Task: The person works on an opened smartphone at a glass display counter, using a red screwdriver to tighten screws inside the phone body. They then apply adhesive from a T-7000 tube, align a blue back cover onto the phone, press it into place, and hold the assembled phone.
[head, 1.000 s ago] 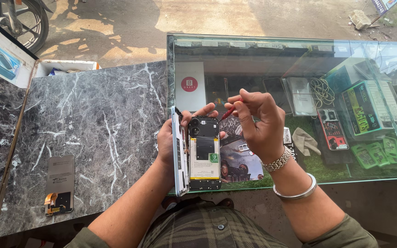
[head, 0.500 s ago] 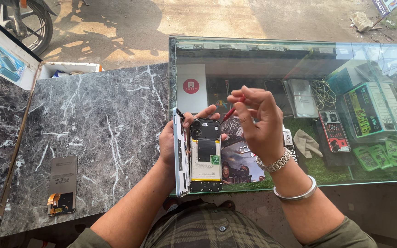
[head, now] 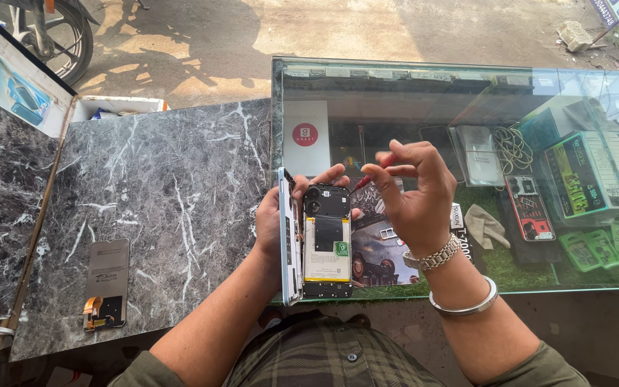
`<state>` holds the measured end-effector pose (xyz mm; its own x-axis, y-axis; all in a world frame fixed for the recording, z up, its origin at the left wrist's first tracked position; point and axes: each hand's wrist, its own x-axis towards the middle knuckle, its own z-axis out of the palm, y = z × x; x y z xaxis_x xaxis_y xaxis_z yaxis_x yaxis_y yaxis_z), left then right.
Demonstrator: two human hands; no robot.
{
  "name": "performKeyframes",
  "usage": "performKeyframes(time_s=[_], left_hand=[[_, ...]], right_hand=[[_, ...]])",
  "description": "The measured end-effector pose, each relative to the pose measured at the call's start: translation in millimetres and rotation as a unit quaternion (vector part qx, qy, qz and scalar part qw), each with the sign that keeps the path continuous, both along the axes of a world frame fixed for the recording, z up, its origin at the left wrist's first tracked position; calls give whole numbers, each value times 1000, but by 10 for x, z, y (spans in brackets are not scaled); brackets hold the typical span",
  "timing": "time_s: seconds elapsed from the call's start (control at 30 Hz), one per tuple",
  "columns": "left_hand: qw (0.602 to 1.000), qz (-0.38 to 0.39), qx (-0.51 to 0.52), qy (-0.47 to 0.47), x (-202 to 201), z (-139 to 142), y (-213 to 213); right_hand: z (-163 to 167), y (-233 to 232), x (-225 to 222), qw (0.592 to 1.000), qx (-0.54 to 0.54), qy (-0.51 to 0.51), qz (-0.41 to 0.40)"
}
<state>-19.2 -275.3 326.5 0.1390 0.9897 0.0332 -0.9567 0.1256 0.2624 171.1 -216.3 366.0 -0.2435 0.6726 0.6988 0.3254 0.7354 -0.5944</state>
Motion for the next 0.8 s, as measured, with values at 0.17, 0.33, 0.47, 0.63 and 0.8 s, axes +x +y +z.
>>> performKeyframes(time_s=[0.17,0.33,0.47,0.63,0.8], left_hand=[[1000,7,-10,15,-2,11,-7],[1000,-8,-4,-9,-12,-13,6],[1000,-14,11,-20,-15,-40,10],[999,-17,3,-32,-9,-56,3],[1000,0,-9,3,-28,-54,-1]], right_hand=[[-52,-9,-12,997,-61,36,23],[-101,-2,-29,985,-150,-25,87],[-194,-40,-96,978,-168,27,121],[-287,29,-132,966,-193,115,126],[-338,41,-138,962,-215,118,120]])
